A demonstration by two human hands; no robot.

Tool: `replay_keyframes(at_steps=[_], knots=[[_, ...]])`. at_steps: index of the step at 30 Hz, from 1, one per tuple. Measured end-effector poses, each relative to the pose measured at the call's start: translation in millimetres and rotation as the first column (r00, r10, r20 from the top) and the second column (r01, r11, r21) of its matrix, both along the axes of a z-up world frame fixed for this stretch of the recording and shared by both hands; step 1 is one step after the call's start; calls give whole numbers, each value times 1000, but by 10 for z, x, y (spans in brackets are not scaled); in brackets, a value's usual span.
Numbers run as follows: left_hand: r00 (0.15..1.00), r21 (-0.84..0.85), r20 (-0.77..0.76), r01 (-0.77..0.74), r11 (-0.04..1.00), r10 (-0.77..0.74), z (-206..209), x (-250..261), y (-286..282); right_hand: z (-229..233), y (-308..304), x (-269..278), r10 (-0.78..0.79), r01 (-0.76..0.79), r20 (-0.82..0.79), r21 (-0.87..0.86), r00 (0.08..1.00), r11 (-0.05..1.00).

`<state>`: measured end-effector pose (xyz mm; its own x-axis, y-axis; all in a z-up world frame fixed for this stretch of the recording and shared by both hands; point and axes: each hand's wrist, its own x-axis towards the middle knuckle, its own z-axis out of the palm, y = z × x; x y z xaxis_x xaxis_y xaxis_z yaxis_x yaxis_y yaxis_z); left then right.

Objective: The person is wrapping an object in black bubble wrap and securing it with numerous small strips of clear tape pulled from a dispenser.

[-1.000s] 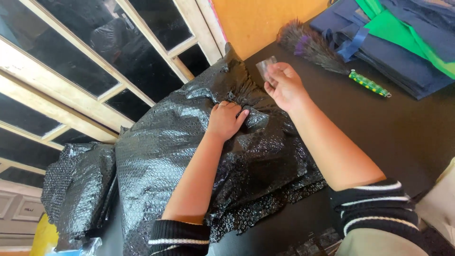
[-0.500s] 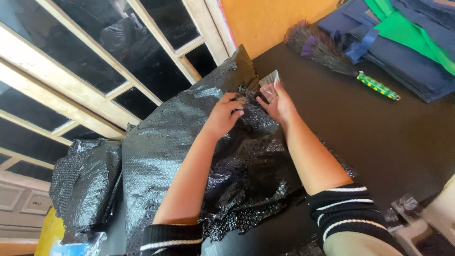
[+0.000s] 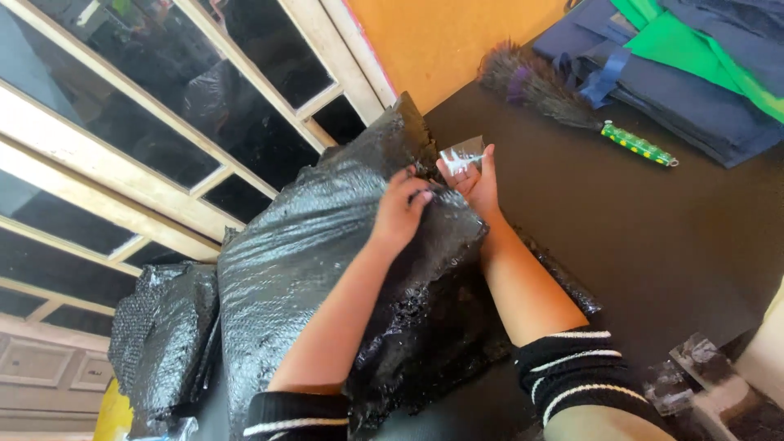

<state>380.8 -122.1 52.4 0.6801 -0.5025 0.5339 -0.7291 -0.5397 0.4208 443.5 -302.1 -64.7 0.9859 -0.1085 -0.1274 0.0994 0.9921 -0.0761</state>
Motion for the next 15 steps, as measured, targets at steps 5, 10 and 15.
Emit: replay_keyframes(at_steps=[5,10,15], knots=[[975,124,-134,-160,979,176,-135,-297,-233,35,36,-139,49,-48,-14,47,999,998],[956,355,142,-291,888,256,-733,86,-169,289,-47,-360,78,-75,33,-85,996,994],[953,540,166,-302,786,252,-994,212,-179,284,37,-298,68,-60,37,-180,997,982]])
